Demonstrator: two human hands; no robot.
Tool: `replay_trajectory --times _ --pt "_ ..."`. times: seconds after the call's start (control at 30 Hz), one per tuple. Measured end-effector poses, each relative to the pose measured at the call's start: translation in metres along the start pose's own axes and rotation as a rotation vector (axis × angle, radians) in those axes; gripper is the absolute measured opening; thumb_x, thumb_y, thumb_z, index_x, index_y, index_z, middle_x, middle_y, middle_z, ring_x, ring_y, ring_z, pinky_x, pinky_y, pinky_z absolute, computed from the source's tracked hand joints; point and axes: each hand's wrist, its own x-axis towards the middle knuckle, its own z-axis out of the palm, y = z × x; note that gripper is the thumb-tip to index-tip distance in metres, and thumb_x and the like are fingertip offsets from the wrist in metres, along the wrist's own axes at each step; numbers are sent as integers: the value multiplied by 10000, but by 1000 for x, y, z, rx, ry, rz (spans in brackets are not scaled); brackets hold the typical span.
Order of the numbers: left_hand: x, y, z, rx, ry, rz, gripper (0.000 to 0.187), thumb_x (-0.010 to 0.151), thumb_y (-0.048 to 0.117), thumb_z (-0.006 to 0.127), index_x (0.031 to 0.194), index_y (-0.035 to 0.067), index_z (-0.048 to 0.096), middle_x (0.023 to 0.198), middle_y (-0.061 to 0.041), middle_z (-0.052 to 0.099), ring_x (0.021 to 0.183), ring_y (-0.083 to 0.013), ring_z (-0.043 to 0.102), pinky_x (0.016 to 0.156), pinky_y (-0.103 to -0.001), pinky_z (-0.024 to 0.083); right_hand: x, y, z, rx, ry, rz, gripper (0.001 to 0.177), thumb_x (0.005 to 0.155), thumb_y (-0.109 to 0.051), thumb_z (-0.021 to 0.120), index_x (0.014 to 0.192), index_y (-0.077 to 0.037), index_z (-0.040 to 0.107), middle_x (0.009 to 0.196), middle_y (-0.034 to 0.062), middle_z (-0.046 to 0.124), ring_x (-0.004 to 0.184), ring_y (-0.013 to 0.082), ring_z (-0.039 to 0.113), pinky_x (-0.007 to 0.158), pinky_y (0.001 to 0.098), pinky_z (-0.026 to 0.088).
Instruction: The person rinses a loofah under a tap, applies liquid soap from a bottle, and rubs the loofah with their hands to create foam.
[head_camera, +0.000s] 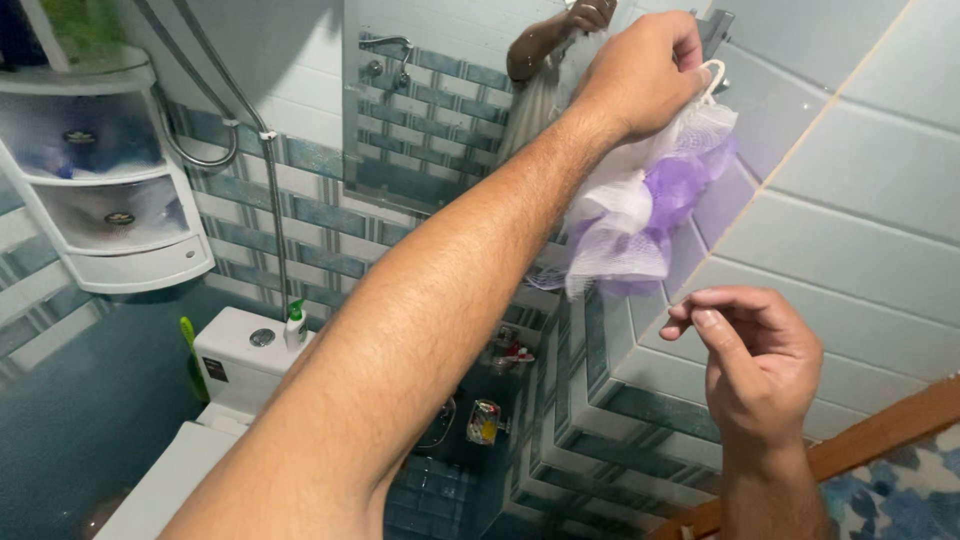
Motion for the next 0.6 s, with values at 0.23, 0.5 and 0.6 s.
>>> replay_trajectory --times 0.23,0.5,0.6 --pt "-14 -8 -24 -119 -56 138 182 752 216 823 729 114 674 689 -17 694 655 -154 684 613 -333 549 5 -6 37 -114 41 0 109 1029 56 618 1132 52 650 1021 162 696 943 220 700 858 393 620" --pt "-29 -13 -57 -287 -257 141 155 853 175 772 840 62 668 673 -9 671 610 -103 658 570 -289 520 47 -22 69 -311 151 -99 145 1055 19 648 1198 38 632 1081 113 705 1001 156 703 950 309 599" --pt "-36 -11 -66 -412 -346 92 133 902 154 734 878 45 660 685 -3 674 613 -80 655 565 -265 519 66 -32 73 -470 135 -121 140 1064 -10 663 1196 26 637 1101 97 712 1024 144 710 952 284 587"
